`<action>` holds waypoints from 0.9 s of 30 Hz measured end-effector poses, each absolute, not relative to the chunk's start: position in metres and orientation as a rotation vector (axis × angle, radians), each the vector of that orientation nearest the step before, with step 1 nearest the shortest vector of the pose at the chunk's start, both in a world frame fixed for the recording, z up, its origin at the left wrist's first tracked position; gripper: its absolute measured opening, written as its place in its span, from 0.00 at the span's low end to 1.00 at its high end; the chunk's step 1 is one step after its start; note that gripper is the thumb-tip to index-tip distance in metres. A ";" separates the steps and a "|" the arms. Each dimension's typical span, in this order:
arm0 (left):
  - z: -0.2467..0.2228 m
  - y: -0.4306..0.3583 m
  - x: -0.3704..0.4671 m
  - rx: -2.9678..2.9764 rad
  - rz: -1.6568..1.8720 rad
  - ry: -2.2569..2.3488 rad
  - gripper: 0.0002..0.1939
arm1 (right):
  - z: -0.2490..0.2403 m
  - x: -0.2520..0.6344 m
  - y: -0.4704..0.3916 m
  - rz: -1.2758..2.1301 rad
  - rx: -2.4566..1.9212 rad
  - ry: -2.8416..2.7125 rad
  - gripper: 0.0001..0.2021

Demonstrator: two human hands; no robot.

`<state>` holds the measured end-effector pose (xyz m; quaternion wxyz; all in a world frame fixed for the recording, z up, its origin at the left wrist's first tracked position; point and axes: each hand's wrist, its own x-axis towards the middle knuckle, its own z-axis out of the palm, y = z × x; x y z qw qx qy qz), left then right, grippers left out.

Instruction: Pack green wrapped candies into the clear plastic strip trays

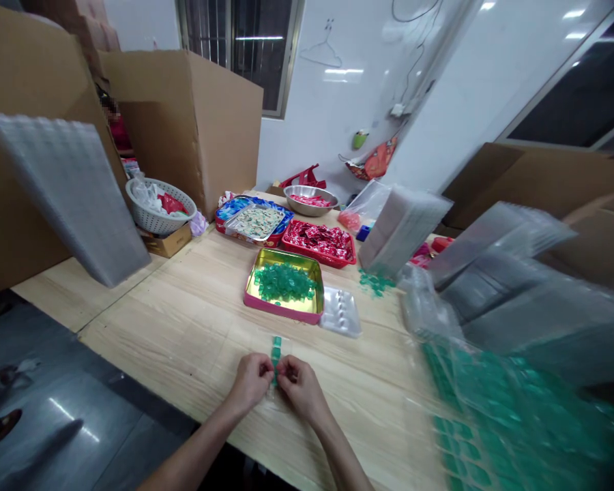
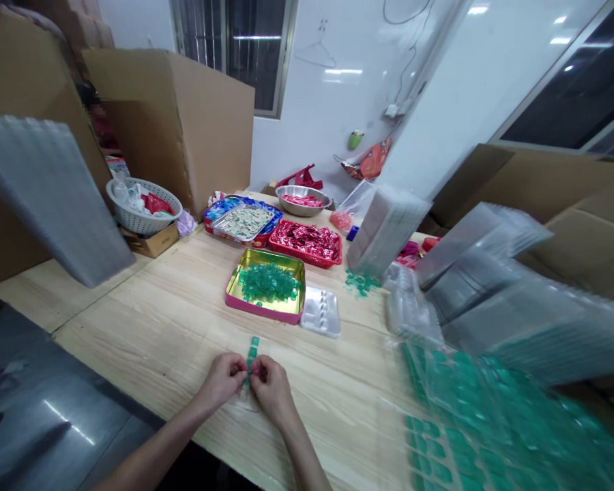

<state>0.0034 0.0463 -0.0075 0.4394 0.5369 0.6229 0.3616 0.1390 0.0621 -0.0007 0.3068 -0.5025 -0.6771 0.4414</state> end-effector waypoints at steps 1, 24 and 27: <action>-0.007 0.046 0.004 1.344 0.899 1.559 0.08 | 0.000 0.139 0.061 1.120 -1.339 -1.822 0.04; -0.006 0.045 0.002 1.440 0.817 1.606 0.12 | -0.007 0.138 0.064 1.125 -1.432 -1.796 0.05; -0.011 0.041 0.005 1.398 0.850 1.620 0.10 | -0.005 0.137 0.062 0.932 -1.488 -1.890 0.05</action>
